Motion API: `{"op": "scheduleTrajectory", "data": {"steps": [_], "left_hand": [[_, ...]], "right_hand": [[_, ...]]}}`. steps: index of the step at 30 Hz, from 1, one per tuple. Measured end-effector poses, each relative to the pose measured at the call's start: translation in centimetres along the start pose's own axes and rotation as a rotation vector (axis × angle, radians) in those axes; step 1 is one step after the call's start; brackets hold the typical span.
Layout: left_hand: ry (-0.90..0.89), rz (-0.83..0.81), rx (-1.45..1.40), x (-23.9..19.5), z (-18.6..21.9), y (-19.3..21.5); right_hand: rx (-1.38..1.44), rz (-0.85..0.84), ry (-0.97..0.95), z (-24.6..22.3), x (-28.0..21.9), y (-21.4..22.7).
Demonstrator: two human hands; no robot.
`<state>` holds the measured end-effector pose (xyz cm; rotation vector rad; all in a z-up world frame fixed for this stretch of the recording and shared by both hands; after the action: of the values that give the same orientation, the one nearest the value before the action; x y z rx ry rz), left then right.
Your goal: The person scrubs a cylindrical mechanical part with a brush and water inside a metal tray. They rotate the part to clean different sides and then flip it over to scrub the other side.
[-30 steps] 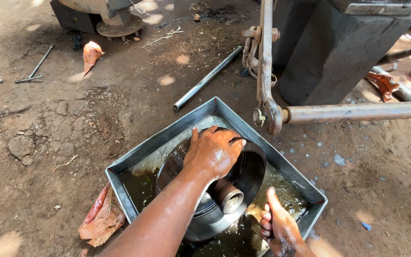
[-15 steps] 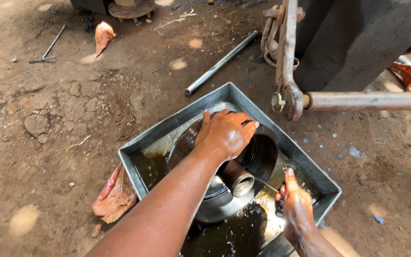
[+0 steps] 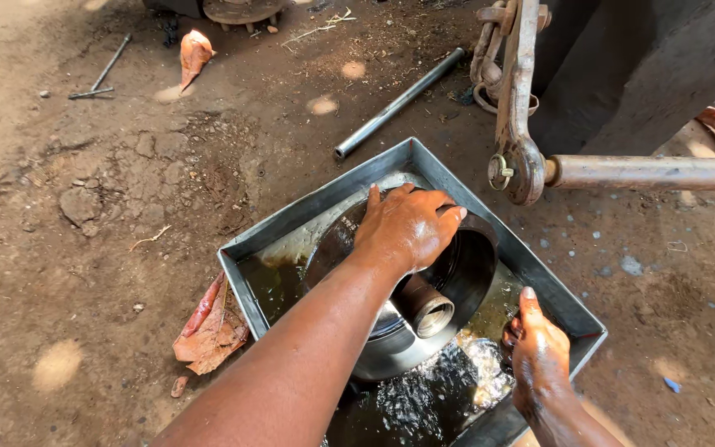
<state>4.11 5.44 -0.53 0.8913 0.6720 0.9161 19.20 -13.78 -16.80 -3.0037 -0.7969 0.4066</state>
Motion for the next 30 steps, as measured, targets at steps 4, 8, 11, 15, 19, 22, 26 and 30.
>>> {"op": "scheduleTrajectory", "data": {"steps": [4,8,11,15,19,22,26,30], "left_hand": [[-0.008,-0.02,-0.016,-0.3,0.1,-0.1],[-0.016,-0.01,-0.027,-0.1,0.1,-0.3],[-0.026,0.015,-0.039,0.2,0.2,0.2],[-0.027,0.014,-0.065,-0.6,0.6,0.1],[-0.084,0.066,-0.053,-0.9,1.2,0.5],[-0.05,-0.012,-0.051,-0.5,1.0,-0.2],[-0.037,0.019,-0.051,-0.2,0.7,0.2],[-0.089,0.058,-0.044,-0.9,0.6,-0.1]], "right_hand": [[0.038,-0.02,0.005,-0.3,-0.1,-0.2],[-0.011,-0.013,-0.057,1.1,0.5,0.4],[-0.072,-0.027,-0.119,3.4,1.2,0.3],[0.198,-0.366,-0.023,6.3,0.9,-2.3],[-0.377,-0.49,0.015,8.4,2.0,-3.5],[-0.748,-0.548,0.351,5.7,2.3,-4.0],[-1.359,-0.929,0.972,2.5,-0.5,-8.0],[-1.463,-1.154,0.989,3.3,-3.3,-10.0]]}}
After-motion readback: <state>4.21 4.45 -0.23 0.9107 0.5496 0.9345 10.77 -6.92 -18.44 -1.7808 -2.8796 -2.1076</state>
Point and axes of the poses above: each hand's wrist, its own x-axis towards the middle knuckle, its own y-axis out of the back of the hand, z = x × y, the point moved 7 cm from there along x, towards the middle knuckle, and after that the axes turned 11 degrees about y, right-handed, at the moved point
